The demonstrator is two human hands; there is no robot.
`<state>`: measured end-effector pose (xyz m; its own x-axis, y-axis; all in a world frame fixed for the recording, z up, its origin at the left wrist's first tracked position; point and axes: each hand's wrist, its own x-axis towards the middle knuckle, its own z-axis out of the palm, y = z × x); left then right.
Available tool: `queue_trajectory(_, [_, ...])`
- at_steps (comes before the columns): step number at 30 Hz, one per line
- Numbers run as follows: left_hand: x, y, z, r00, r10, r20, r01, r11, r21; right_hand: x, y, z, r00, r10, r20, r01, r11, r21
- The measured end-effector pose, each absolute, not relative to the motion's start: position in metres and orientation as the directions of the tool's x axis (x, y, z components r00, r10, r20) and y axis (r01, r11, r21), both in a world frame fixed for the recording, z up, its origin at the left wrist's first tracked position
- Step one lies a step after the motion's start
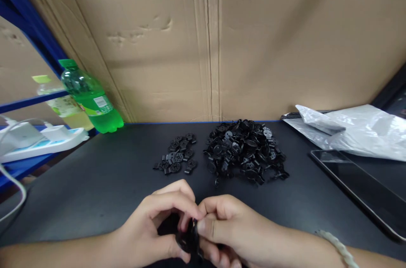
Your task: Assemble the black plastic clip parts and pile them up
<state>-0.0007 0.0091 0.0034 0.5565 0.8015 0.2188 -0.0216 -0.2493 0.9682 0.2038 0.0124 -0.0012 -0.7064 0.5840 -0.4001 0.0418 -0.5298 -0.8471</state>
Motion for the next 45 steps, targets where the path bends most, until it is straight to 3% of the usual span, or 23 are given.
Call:
queue_trajectory(4, [-0.001,0.007,0.009,0.485,0.864,0.137,-0.013,-0.149,0.989,0.201,0.008,-0.002,-0.656,0.674,-0.340,0.088,-0.380,-0.921])
queue_trajectory(7, [0.000,0.006,0.011,0.400,0.916,0.012,0.045,-0.033,0.998,0.203,0.005,0.000,-0.589,0.792,-0.158,0.162,-0.076,-0.984])
queue_trajectory(10, [0.001,0.004,0.010,0.419,0.905,-0.072,0.127,0.020,0.992,0.206,0.005,0.003,-0.607,0.794,-0.001,0.295,0.225,-0.929])
queue_trajectory(14, [0.003,0.000,0.009,0.429,0.898,-0.093,0.220,-0.004,0.976,0.206,0.005,0.009,-0.635,0.773,-0.004,0.406,0.329,-0.853])
queue_trajectory(20, [0.004,-0.003,0.015,0.417,0.901,-0.122,0.158,0.061,0.985,0.201,0.004,0.015,-0.639,0.768,-0.042,0.412,0.296,-0.862])
queue_trajectory(27, [0.005,0.002,0.013,0.365,0.925,-0.110,0.027,0.108,0.994,0.201,0.009,0.000,-0.635,0.762,-0.128,0.163,-0.031,-0.986])
queue_trajectory(32, [0.002,0.008,0.009,0.314,0.928,-0.202,-0.113,0.247,0.962,0.203,0.013,-0.003,-0.611,0.779,-0.144,0.197,-0.027,-0.980])
queue_trajectory(37, [0.002,0.008,0.011,0.270,0.914,-0.303,-0.112,0.342,0.933,0.203,0.011,-0.004,-0.594,0.789,-0.160,0.299,0.032,-0.954])
queue_trajectory(45, [0.004,0.007,0.013,0.272,0.911,-0.311,-0.141,0.358,0.923,0.199,0.016,-0.008,-0.622,0.755,-0.207,0.165,-0.133,-0.977])
